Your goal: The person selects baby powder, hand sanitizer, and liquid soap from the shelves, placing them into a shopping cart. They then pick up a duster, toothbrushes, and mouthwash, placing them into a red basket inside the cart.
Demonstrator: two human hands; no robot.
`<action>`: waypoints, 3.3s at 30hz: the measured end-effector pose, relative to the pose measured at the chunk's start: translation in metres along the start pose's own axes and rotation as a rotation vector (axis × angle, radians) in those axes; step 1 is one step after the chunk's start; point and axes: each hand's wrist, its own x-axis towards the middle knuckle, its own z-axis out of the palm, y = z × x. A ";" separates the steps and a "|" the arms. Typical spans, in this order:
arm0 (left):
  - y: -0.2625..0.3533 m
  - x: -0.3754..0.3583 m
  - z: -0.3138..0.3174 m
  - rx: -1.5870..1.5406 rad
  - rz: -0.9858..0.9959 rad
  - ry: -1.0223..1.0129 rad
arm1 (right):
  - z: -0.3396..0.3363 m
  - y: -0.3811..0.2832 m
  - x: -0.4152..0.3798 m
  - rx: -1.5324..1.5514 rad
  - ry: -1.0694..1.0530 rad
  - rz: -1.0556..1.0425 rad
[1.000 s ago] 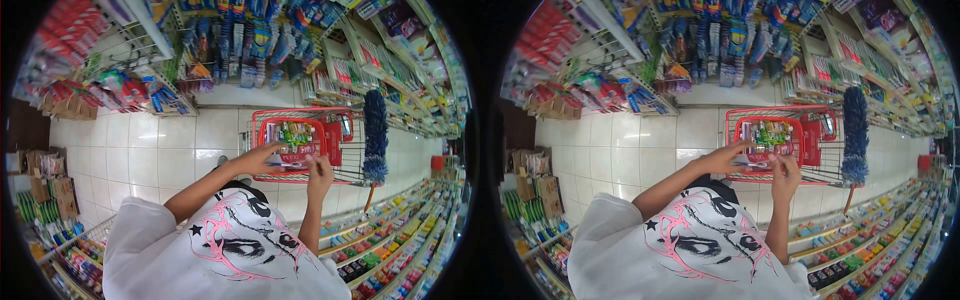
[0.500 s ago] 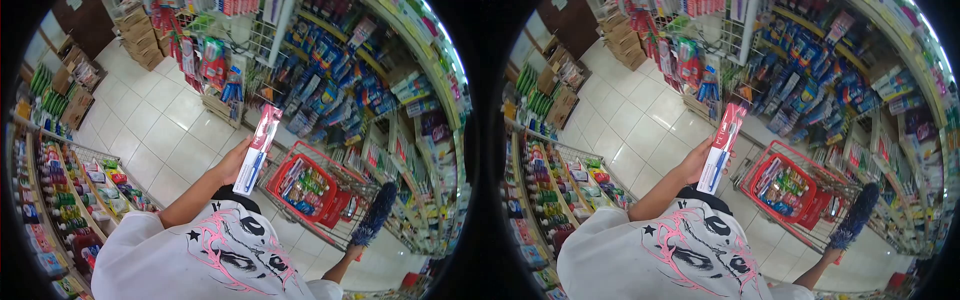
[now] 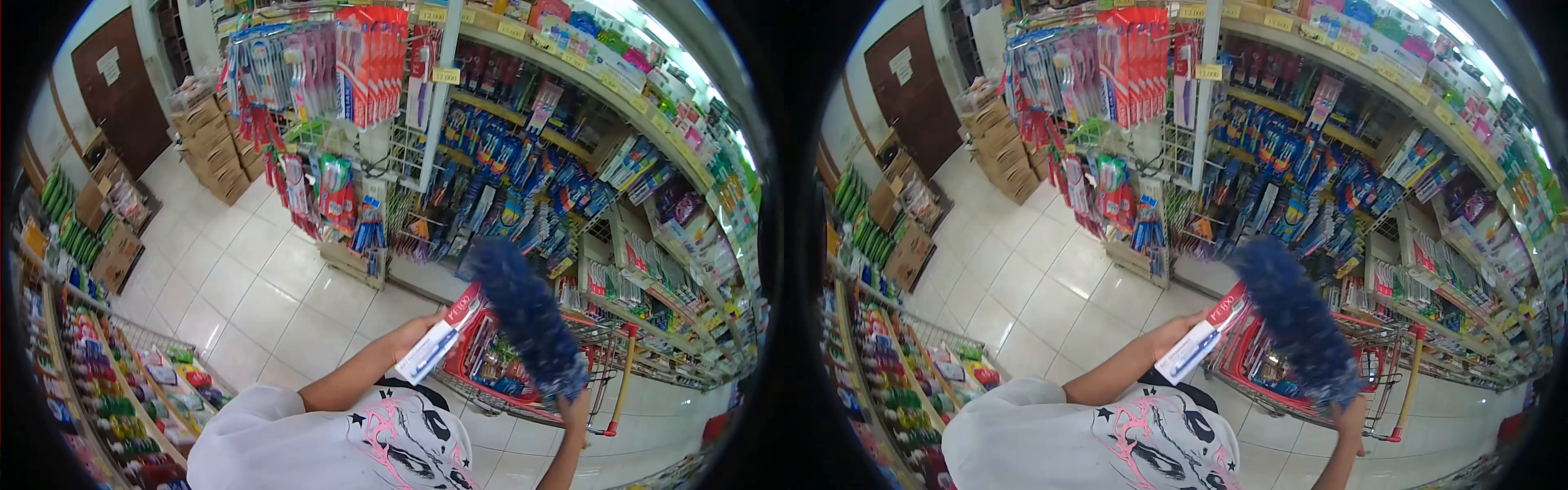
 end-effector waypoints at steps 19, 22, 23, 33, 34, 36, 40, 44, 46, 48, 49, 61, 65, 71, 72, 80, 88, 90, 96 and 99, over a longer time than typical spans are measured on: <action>0.275 -0.098 0.148 0.681 1.045 0.058 | 0.086 0.048 -0.032 0.928 0.830 1.305; 0.291 -0.088 0.145 0.697 1.022 0.067 | 0.113 0.020 -0.029 0.856 0.868 1.359; 0.292 -0.086 0.143 0.734 0.994 0.060 | 0.123 0.017 -0.033 0.862 0.886 1.311; 0.307 -0.072 0.129 0.663 0.982 0.024 | 0.119 -0.038 -0.066 0.934 0.900 1.375; 0.307 -0.072 0.128 0.663 0.976 0.017 | 0.120 -0.043 -0.066 0.910 0.943 1.387; 0.309 -0.075 0.126 0.653 1.006 0.041 | 0.125 -0.049 -0.068 0.885 0.987 1.408; 0.318 -0.068 0.122 0.714 0.940 0.041 | 0.128 -0.073 -0.069 0.918 1.025 1.391; 0.331 -0.050 0.125 0.732 0.935 0.024 | 0.137 -0.087 -0.067 0.885 1.076 1.430; 0.336 -0.036 0.128 0.724 0.949 0.073 | 0.127 -0.118 -0.058 0.872 1.067 1.399; 0.345 -0.012 0.122 0.782 1.093 0.114 | 0.123 -0.132 -0.052 0.856 1.066 1.364; 0.348 -0.002 0.122 0.755 1.141 0.112 | 0.123 -0.134 -0.053 0.842 1.057 1.382; 0.341 0.051 0.063 0.899 1.299 0.454 | 0.102 -0.147 -0.113 0.774 0.925 1.500; 0.273 0.071 -0.028 0.720 0.968 0.464 | 0.126 -0.104 -0.168 0.838 1.191 1.149; 0.127 0.102 -0.138 1.215 0.224 0.309 | 0.064 -0.127 -0.151 0.546 1.201 1.150; 0.103 0.108 -0.132 1.314 0.228 0.234 | 0.054 -0.116 -0.145 0.473 1.160 1.166; -0.072 0.284 -0.125 1.444 0.153 0.058 | -0.006 0.040 -0.107 0.115 0.872 0.966; -0.158 0.356 -0.180 1.976 -0.103 0.825 | -0.001 0.143 -0.102 0.165 0.356 0.909; -0.163 0.359 -0.192 1.980 -0.080 0.792 | 0.008 0.159 -0.107 0.187 0.449 0.849; -0.156 0.340 -0.215 1.622 0.313 0.521 | 0.042 0.204 -0.129 0.245 0.229 1.069; -0.116 0.301 -0.151 1.379 0.387 0.433 | 0.067 0.207 -0.126 0.274 0.342 1.007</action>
